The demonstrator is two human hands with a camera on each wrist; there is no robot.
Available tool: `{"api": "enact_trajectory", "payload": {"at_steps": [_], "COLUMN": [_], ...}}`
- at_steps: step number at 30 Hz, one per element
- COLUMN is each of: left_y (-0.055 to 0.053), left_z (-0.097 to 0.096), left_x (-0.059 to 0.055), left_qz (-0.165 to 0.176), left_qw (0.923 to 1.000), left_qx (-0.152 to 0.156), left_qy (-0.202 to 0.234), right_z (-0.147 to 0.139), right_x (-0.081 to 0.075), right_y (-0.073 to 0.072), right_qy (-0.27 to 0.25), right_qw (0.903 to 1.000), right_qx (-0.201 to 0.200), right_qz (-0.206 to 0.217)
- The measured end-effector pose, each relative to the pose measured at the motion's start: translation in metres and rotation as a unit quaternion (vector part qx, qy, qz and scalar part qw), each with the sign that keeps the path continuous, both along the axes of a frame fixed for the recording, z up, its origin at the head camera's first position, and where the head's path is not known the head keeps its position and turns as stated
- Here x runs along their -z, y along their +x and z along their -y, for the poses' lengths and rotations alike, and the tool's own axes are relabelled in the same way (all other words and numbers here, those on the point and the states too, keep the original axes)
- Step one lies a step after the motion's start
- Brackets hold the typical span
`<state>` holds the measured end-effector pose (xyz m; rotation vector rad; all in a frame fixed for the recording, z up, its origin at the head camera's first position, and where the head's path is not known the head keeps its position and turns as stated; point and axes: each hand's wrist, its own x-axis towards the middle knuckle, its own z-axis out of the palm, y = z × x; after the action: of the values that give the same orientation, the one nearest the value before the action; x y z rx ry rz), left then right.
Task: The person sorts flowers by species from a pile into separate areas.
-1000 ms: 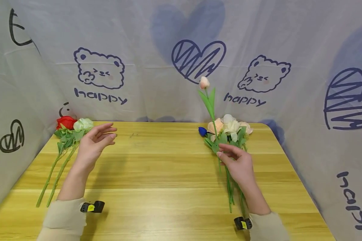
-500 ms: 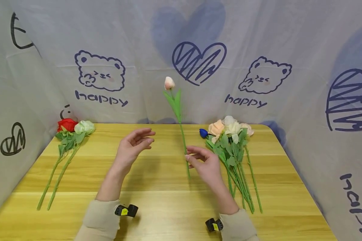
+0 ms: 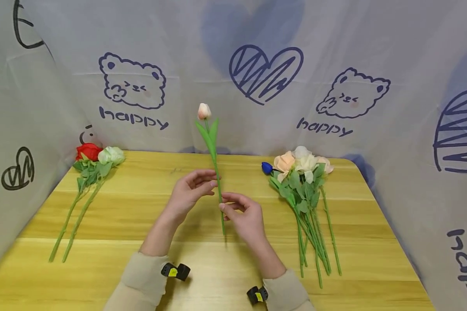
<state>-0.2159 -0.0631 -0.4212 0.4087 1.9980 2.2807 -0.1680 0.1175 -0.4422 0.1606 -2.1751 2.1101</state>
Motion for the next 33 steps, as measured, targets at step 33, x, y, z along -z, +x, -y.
{"api": "enact_trajectory", "payload": {"at_steps": [33], "left_y": [0.007], "left_z": [0.006], "left_x": [-0.003], "left_qz": [0.022], "left_qw": [0.9994], "left_qx": [-0.005], "left_qy": [0.027], "right_z": [0.005], "right_x": [-0.002], "right_y": [0.006], "right_qy": [-0.014], "right_qw": [0.9946], "right_qx": [-0.056], "right_qz": [0.086]}}
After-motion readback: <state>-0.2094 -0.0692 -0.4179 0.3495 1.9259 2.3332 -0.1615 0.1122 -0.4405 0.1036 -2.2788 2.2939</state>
